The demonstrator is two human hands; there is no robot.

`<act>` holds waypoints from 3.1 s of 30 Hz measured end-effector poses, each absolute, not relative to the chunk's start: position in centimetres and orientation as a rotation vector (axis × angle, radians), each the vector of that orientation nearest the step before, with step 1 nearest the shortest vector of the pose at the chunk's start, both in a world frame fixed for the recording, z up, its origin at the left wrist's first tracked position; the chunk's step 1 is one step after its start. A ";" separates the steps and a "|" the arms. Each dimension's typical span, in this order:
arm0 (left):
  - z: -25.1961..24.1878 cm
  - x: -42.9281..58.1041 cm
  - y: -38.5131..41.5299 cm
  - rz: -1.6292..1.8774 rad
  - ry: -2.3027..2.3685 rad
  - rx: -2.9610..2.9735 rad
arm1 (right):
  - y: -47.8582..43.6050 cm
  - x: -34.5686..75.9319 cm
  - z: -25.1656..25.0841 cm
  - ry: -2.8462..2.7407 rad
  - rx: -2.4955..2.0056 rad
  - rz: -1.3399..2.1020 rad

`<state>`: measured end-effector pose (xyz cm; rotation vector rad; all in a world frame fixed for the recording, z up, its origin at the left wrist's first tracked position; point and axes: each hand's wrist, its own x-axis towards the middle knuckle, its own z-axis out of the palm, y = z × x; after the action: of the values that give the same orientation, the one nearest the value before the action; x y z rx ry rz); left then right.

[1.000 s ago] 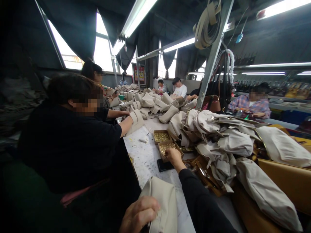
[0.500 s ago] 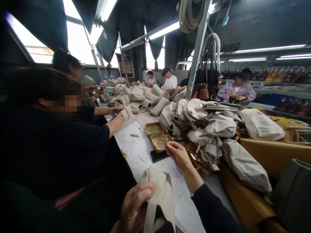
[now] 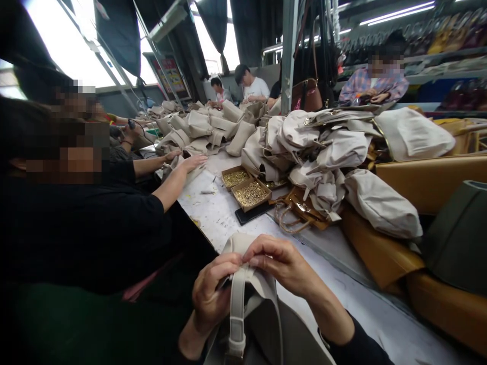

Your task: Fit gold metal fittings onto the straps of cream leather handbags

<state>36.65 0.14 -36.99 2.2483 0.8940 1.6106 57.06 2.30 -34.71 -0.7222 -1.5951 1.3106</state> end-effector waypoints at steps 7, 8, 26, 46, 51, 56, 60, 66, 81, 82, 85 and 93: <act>-37.0 37.0 0.2 1.576 0.839 2.297 | 2.5 57.6 -34.3 -1.746 -0.753 1.271; -37.0 37.1 0.2 1.575 0.843 2.291 | 2.5 57.7 -34.3 -1.753 -0.746 1.263; -37.2 37.3 0.0 1.626 0.847 2.196 | 2.9 57.6 -33.6 -1.942 -0.731 1.173; -37.1 36.9 -0.2 1.673 0.821 2.167 | 4.2 56.6 -32.5 -2.275 -0.673 1.122; -37.9 36.9 -0.6 1.669 0.838 2.066 | 4.3 56.0 -33.9 -2.291 -0.703 1.067; -38.8 36.7 -0.5 1.638 0.830 1.986 | 4.1 57.1 -33.6 -2.046 -0.711 1.275; -39.2 36.8 -0.4 1.623 0.819 1.958 | 3.9 58.3 -33.3 -1.894 -0.653 1.495; -39.2 36.9 -0.4 1.623 0.828 1.968 | 3.8 58.5 -33.7 -1.999 -0.691 1.405; -38.1 37.1 -0.7 1.589 0.861 2.163 | 4.6 56.5 -34.1 -2.321 -0.556 1.103; -38.2 37.0 -0.7 1.591 0.874 2.154 | 4.6 56.5 -34.2 -2.288 -0.581 1.117; -38.4 36.9 -0.6 1.607 0.892 2.081 | 4.4 57.1 -34.1 -2.131 -0.646 1.305; -39.4 36.6 -0.2 1.592 0.866 1.992 | 4.1 58.3 -33.8 -1.951 -0.596 1.511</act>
<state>36.62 -0.24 -39.39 1.9915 0.8664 1.5921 58.30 4.11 -33.83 -0.5961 -1.9513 1.5109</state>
